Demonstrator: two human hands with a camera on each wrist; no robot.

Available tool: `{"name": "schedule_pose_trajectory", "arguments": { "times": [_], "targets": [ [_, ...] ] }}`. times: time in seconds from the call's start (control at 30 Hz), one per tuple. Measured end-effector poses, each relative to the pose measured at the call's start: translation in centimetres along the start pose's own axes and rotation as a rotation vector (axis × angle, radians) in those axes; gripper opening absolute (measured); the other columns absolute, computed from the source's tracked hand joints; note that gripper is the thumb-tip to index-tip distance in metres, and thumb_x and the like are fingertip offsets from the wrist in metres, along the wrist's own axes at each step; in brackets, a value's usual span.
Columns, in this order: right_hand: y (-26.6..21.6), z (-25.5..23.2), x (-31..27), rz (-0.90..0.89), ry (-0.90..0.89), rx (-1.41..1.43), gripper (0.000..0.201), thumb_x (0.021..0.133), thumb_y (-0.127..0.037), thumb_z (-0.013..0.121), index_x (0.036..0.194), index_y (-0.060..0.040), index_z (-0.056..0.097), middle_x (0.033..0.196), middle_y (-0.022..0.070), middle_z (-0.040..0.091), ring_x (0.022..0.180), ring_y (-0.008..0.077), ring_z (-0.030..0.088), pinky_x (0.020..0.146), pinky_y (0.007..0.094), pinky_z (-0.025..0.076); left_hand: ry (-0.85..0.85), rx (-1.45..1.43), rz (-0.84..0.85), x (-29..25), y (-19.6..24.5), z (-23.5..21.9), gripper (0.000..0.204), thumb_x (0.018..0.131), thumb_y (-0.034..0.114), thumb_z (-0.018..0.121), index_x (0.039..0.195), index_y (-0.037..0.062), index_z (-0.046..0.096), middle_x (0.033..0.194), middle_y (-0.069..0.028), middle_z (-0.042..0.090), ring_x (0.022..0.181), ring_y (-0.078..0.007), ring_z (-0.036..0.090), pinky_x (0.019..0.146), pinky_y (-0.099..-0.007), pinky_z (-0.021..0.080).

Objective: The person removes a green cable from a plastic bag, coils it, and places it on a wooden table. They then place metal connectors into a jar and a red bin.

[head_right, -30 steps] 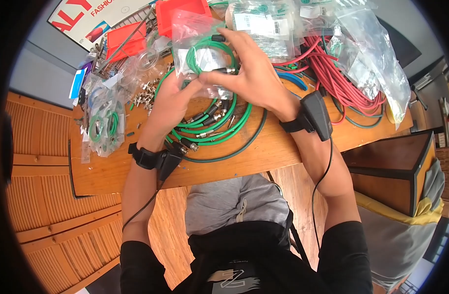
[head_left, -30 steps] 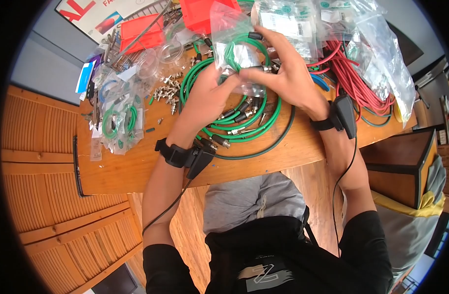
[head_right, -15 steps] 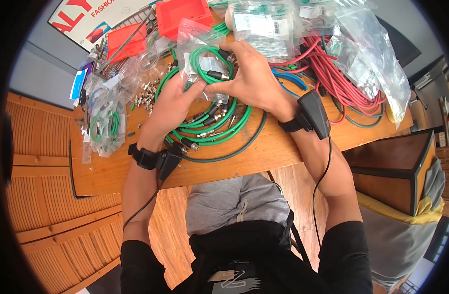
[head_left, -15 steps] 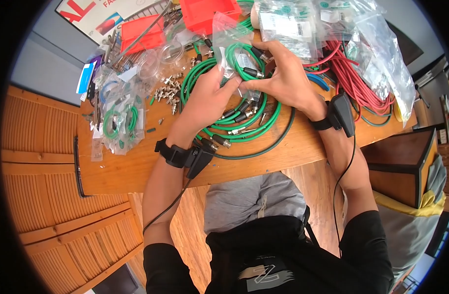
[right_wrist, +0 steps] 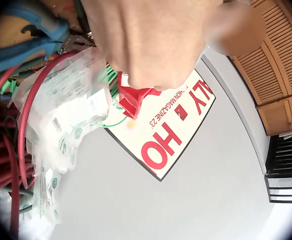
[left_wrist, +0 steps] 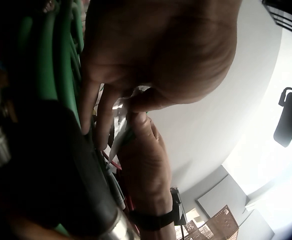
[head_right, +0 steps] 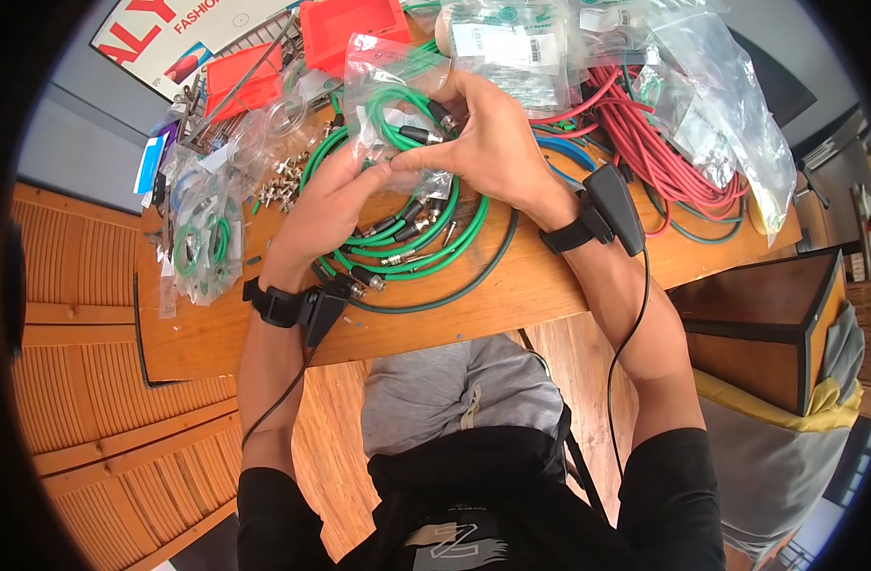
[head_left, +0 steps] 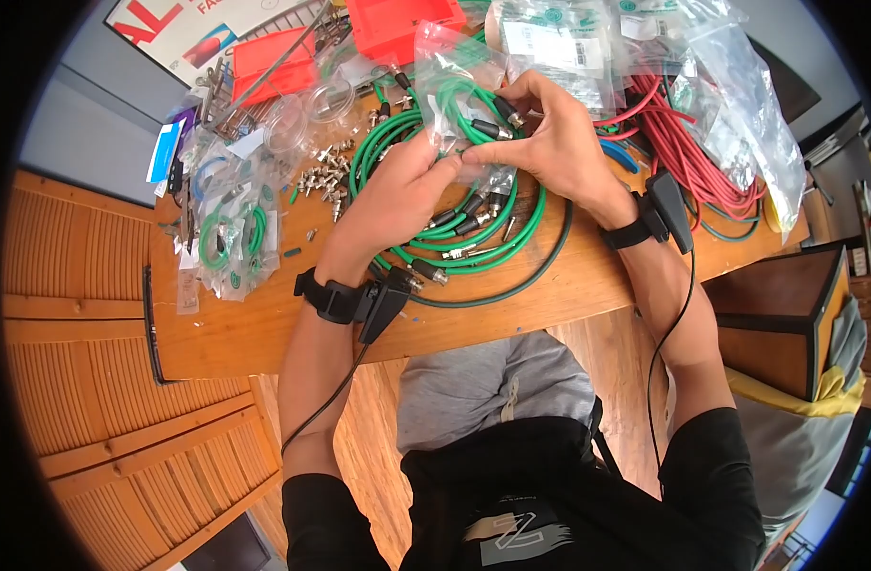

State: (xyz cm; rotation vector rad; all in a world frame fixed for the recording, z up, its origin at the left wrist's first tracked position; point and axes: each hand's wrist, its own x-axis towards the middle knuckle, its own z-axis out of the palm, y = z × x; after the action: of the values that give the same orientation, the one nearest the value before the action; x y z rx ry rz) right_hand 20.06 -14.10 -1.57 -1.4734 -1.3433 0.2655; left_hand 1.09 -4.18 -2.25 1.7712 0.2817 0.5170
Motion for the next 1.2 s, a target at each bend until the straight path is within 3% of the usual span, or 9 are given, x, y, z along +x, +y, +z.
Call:
{"name": "schedule_pose_trajectory", "arguments": {
  "times": [0.17,0.27,0.37,0.57,0.77,0.87,0.97,1.07,1.2],
  "targets": [
    [-0.7,0.2,-0.2,-0.024,0.083,-0.082,0.059,0.059,-0.03,0.098,0.093,0.0007,0.061,0.082,0.0088,0.064,0.074,0.0164,0.059,0.068,0.0321,0.052,-0.051,0.168,-0.045,0.2,0.6,-0.1,0.033,0.095,-0.002,0.04,0.125,-0.0032,0.053,0.108,-0.0205,0.073,0.101,-0.0235,0.07,0.09,-0.0343,0.052],
    [-0.4,0.5,-0.2,-0.004,0.114,-0.114,0.059,0.059,-0.031,0.098,0.092,0.001,0.062,0.082,0.0089,0.065,0.074,0.0172,0.06,0.069,0.0322,0.053,-0.054,0.114,-0.026,0.2,1.5,0.2,0.029,0.103,0.006,0.046,0.129,-0.0045,0.053,0.119,-0.0126,0.066,0.111,-0.0198,0.067,0.099,-0.0345,0.05],
    [-0.3,0.7,-0.1,0.017,0.162,-0.087,0.058,0.059,-0.032,0.098,0.091,0.0011,0.062,0.084,0.0103,0.066,0.076,0.0184,0.062,0.07,0.0326,0.053,0.093,0.217,-0.04,0.2,1.2,0.4,0.024,0.102,0.01,0.05,0.121,-0.0036,0.058,0.108,-0.0145,0.071,0.101,-0.0182,0.069,0.089,-0.0332,0.053],
    [-0.8,0.6,0.0,0.044,0.238,-0.092,0.057,0.06,-0.033,0.098,0.089,0.0007,0.063,0.085,0.012,0.069,0.077,0.0194,0.064,0.071,0.0336,0.054,0.279,-0.466,-0.181,0.5,2.9,1.1,0.032,0.109,0.026,0.049,0.113,-0.0023,0.062,0.095,-0.0029,0.065,0.085,-0.0072,0.058,0.075,-0.0264,0.048],
    [-0.5,1.3,-0.3,0.062,0.297,-0.065,0.057,0.06,-0.032,0.097,0.089,0.0014,0.062,0.085,0.0128,0.068,0.076,0.0203,0.064,0.07,0.0341,0.054,0.218,-0.064,-0.087,0.4,0.8,1.3,0.031,0.109,0.026,0.047,0.107,-0.0016,0.061,0.079,0.004,0.05,0.073,-0.0068,0.043,0.066,-0.0267,0.039],
    [-0.9,1.2,-0.3,0.077,0.308,-0.079,0.058,0.06,-0.032,0.097,0.09,0.0021,0.061,0.086,0.0135,0.069,0.077,0.0214,0.065,0.071,0.0345,0.054,0.171,-0.046,-0.086,0.5,-0.1,0.7,0.032,0.109,0.023,0.048,0.122,-0.0031,0.06,0.115,-0.0043,0.065,0.107,-0.0099,0.061,0.093,-0.0293,0.051],
    [-0.7,1.3,-0.3,0.084,0.311,-0.081,0.06,0.06,-0.033,0.098,0.092,0.0025,0.062,0.088,0.0141,0.068,0.08,0.0229,0.065,0.073,0.0353,0.054,0.13,0.223,-0.15,0.3,1.4,0.8,0.028,0.107,0.016,0.051,0.126,-0.0034,0.059,0.119,-0.0056,0.064,0.111,-0.0119,0.06,0.096,-0.0299,0.05],
    [-0.2,1.3,-0.2,0.077,0.282,-0.061,0.063,0.059,-0.033,0.098,0.095,0.0026,0.062,0.09,0.0145,0.067,0.083,0.0246,0.066,0.075,0.0364,0.054,0.26,-0.172,0.035,0.7,1.3,2.1,0.025,0.102,0.01,0.057,0.123,-0.0024,0.061,0.11,-0.004,0.067,0.096,-0.0115,0.06,0.084,-0.0297,0.05],
    [-0.9,1.0,-0.2,0.051,0.268,-0.105,0.065,0.059,-0.031,0.098,0.1,0.0028,0.061,0.096,0.0157,0.066,0.088,0.0281,0.065,0.077,0.0382,0.054,0.165,-0.491,-0.035,1.2,1.6,0.5,0.03,0.1,0.014,0.064,0.127,0.0012,0.061,0.118,-0.0069,0.065,0.107,-0.0122,0.062,0.092,-0.0309,0.053]
  ]
}}
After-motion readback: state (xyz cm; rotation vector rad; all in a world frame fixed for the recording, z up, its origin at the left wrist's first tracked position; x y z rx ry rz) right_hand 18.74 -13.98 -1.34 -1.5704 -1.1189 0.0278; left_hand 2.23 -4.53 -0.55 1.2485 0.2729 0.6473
